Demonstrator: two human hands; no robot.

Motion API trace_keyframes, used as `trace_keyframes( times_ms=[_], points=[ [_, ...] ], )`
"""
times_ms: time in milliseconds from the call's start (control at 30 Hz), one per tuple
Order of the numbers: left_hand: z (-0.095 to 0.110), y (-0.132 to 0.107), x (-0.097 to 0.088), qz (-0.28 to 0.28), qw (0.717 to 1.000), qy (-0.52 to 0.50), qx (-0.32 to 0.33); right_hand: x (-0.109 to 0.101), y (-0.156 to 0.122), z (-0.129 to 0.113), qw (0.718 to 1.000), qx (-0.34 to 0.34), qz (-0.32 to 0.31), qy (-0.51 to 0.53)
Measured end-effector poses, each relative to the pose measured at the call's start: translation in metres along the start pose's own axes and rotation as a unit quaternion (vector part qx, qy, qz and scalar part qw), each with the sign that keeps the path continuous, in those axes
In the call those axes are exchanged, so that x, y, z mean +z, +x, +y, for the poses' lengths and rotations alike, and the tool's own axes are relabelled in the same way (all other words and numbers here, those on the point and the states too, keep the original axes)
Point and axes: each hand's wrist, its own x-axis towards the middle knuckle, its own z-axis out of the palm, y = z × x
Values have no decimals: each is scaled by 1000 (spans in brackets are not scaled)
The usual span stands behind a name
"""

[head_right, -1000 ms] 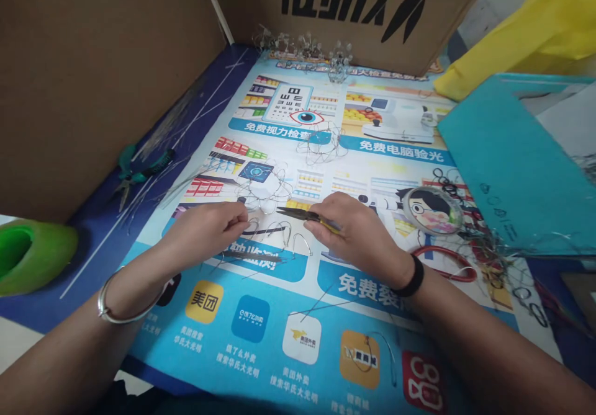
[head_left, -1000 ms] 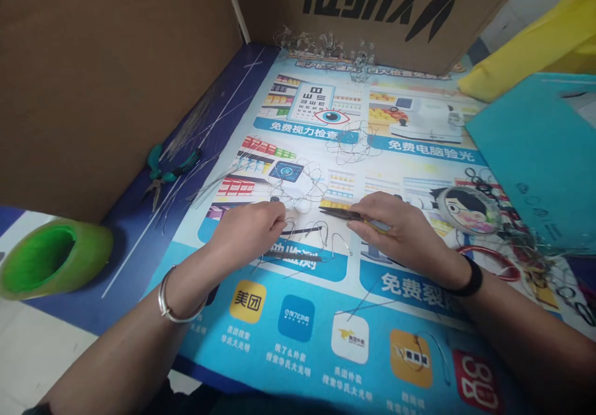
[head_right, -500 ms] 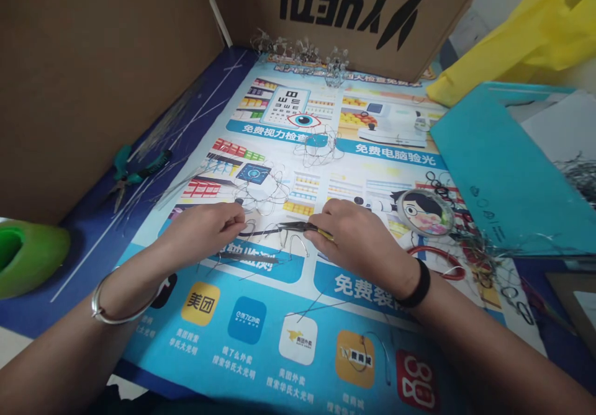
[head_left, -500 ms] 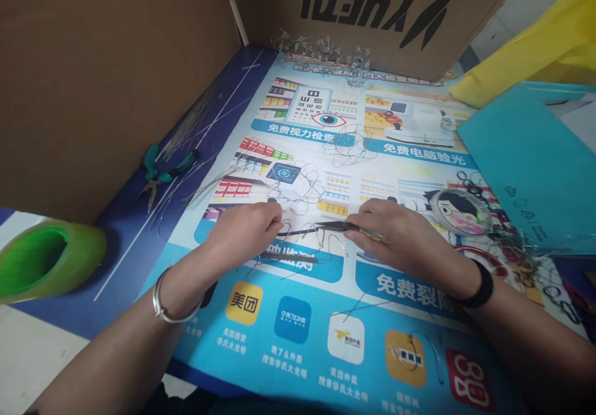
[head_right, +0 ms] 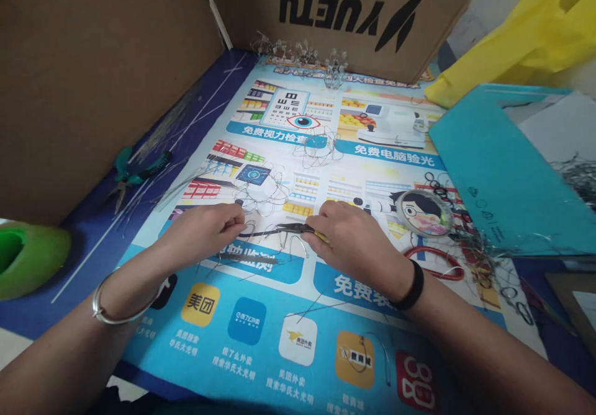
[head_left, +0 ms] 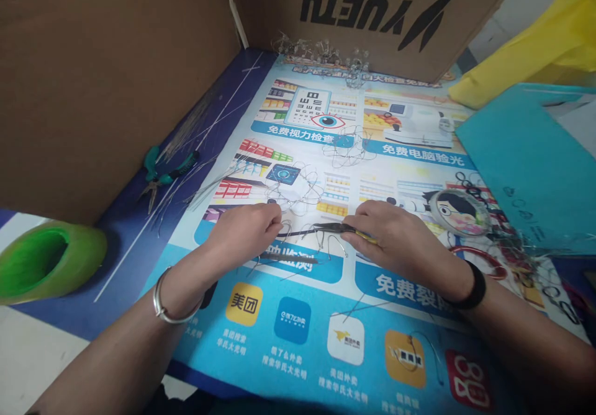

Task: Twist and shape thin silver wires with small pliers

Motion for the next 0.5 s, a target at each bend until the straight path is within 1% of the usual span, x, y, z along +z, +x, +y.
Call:
trace_keyframes(
  times_ms=[333,500],
  points=[
    [0,0,1,9,1000,-11,2,1,-1,5,1000,-15,3,6],
    [-1,1,0,-1,1000,-8,-6,3,-3,5,1000,-12,9,-6]
  ],
)
